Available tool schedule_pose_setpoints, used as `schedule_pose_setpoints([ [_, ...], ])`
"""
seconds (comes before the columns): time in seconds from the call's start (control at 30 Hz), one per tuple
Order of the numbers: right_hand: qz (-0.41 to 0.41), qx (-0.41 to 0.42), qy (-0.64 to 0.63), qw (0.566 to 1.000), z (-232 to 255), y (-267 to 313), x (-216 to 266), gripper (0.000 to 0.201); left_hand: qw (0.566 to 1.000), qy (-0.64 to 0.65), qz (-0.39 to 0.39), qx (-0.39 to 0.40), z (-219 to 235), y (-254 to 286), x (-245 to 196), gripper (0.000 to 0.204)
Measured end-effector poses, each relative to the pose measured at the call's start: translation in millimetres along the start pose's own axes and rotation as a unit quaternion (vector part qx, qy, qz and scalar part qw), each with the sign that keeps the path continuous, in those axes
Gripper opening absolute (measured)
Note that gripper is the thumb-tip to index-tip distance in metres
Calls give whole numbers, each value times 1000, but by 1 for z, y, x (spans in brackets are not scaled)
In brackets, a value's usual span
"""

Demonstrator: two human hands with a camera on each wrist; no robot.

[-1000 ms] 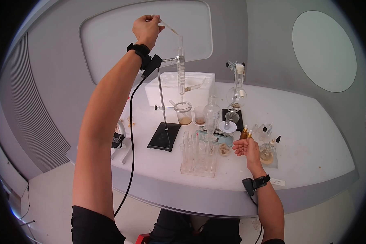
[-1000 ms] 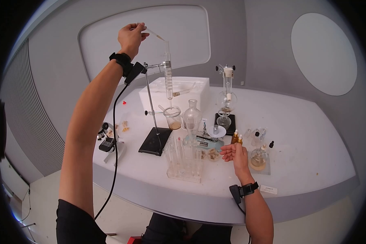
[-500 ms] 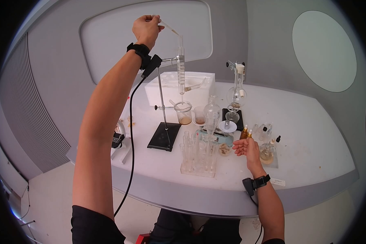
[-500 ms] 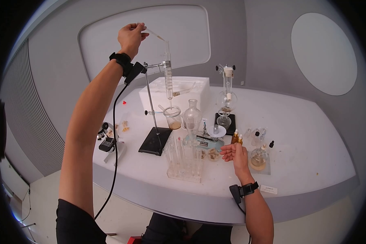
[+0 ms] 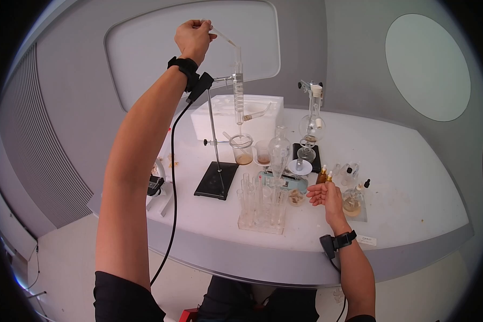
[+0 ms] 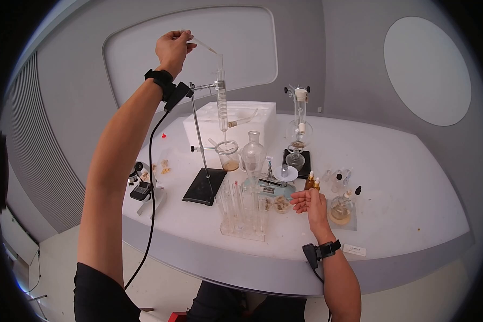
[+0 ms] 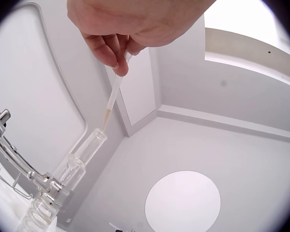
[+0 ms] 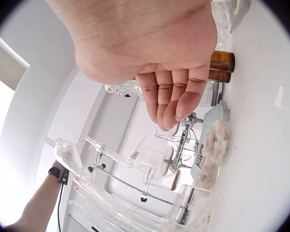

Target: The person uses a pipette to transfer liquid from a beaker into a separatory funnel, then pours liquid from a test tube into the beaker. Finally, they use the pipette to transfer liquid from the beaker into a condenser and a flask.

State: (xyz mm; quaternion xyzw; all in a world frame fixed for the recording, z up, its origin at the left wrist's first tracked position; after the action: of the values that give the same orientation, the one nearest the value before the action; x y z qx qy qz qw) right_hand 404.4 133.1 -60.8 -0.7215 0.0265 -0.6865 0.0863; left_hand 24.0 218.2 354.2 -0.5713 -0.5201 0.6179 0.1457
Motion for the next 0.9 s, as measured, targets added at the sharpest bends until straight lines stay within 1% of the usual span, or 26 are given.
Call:
schedule_pose_setpoints([
  [0.5, 0, 0, 0, 1000, 0, -1, -1, 65, 1000, -19, -14, -5, -1, 1, -3, 18],
  [0.57, 0, 1, 1, 1000, 1, -1, -2, 65, 999, -36, -3, 11, -2, 0, -2, 21],
  [0.77, 7, 5, -10, 1000, 1, 0, -1, 65, 999, -47, -7, 6, -2, 0, -3, 20],
  [0.9, -3, -4, -1, 1000, 0, 1, 1, 62, 997, -69, -19, 9, -2, 0, -4, 20],
])
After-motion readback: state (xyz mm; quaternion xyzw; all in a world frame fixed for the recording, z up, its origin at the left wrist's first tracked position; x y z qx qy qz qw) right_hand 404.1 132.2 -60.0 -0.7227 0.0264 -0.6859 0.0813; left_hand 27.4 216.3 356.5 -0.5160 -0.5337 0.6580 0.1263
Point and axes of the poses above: each hand's wrist, its own y-axis away from the middle knuckle, its own z-axis out of the back of the hand, x = y × z, the point moved 5 cm from there along -y, towards the middle knuckle, and after that the axes turned 3 degrees about y, right-handed, at the moved point
